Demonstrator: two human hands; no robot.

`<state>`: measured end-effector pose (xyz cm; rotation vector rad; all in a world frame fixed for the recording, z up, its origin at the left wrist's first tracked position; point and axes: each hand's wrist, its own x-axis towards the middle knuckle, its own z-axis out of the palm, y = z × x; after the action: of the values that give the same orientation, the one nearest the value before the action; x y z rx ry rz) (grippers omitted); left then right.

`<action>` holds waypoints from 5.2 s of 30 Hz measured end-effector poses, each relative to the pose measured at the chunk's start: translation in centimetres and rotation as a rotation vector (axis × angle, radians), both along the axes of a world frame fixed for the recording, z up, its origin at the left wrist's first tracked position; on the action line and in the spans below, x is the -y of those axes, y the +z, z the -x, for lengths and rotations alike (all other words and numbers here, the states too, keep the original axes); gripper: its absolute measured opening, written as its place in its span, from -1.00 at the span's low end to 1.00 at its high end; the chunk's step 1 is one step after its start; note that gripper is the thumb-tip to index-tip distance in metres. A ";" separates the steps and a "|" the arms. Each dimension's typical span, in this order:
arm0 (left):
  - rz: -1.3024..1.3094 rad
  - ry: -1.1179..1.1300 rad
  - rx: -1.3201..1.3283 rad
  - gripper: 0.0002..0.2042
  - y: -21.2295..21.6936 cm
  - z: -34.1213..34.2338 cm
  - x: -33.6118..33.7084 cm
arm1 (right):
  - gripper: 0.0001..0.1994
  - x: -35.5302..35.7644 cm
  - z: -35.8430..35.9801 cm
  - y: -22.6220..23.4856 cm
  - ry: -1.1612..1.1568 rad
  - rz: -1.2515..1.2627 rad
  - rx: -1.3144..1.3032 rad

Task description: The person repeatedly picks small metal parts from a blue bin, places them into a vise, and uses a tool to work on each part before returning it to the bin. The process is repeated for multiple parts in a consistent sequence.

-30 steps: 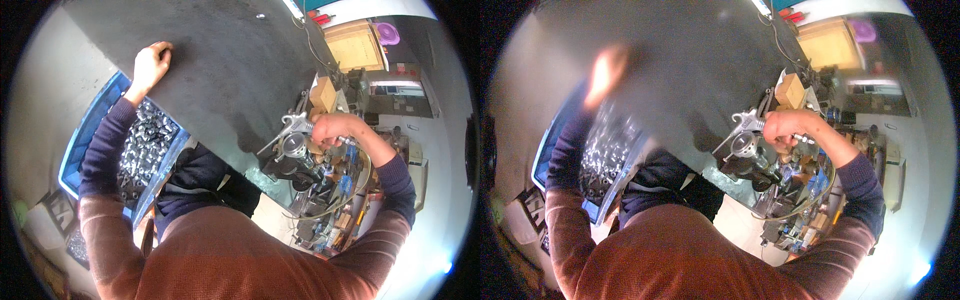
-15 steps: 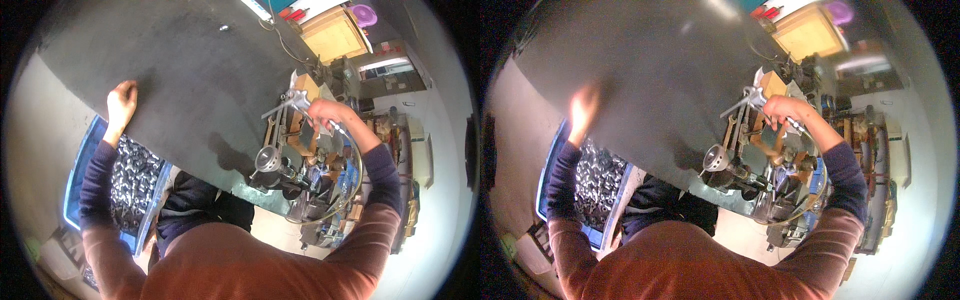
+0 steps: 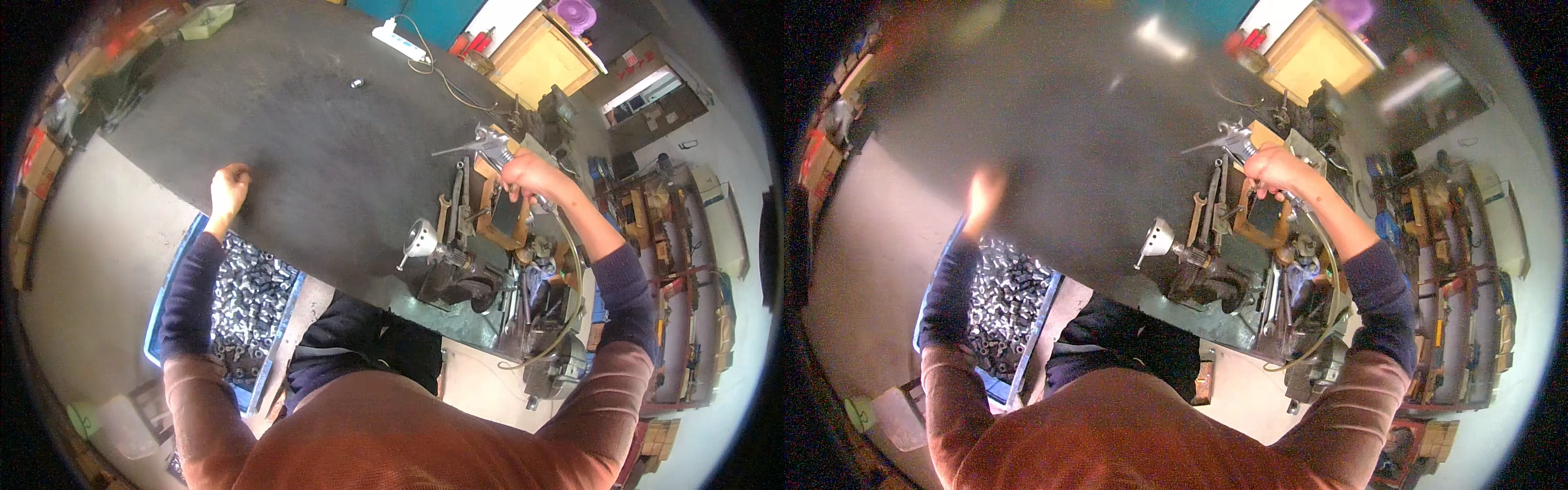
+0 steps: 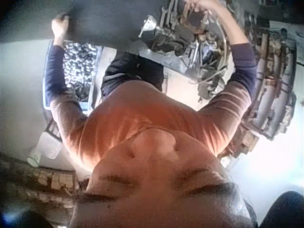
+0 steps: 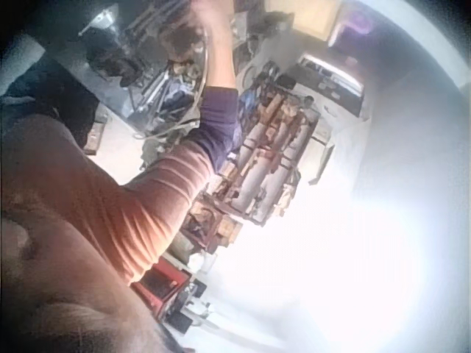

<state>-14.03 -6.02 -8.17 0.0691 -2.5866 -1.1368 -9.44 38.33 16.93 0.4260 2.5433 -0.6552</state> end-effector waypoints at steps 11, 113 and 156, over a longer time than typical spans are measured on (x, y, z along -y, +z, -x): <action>-0.433 -0.739 0.203 -0.82 7.4 -9.0 -9.1 | -0.77 5.1 -12.4 2.7 0.375 0.145 -0.204; -1.091 -1.135 0.382 -0.86 8.3 -8.6 -18.1 | -0.65 -6.7 -20.2 -24.7 -1.265 1.288 -1.015; -0.769 -1.133 0.193 -0.83 9.6 -8.2 -18.1 | -0.86 -8.8 -14.2 -19.9 -0.943 0.995 -1.155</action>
<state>-5.81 12.10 1.46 -1.2869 -2.0669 -2.5072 4.73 47.09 -2.98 1.0494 2.1889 -2.9949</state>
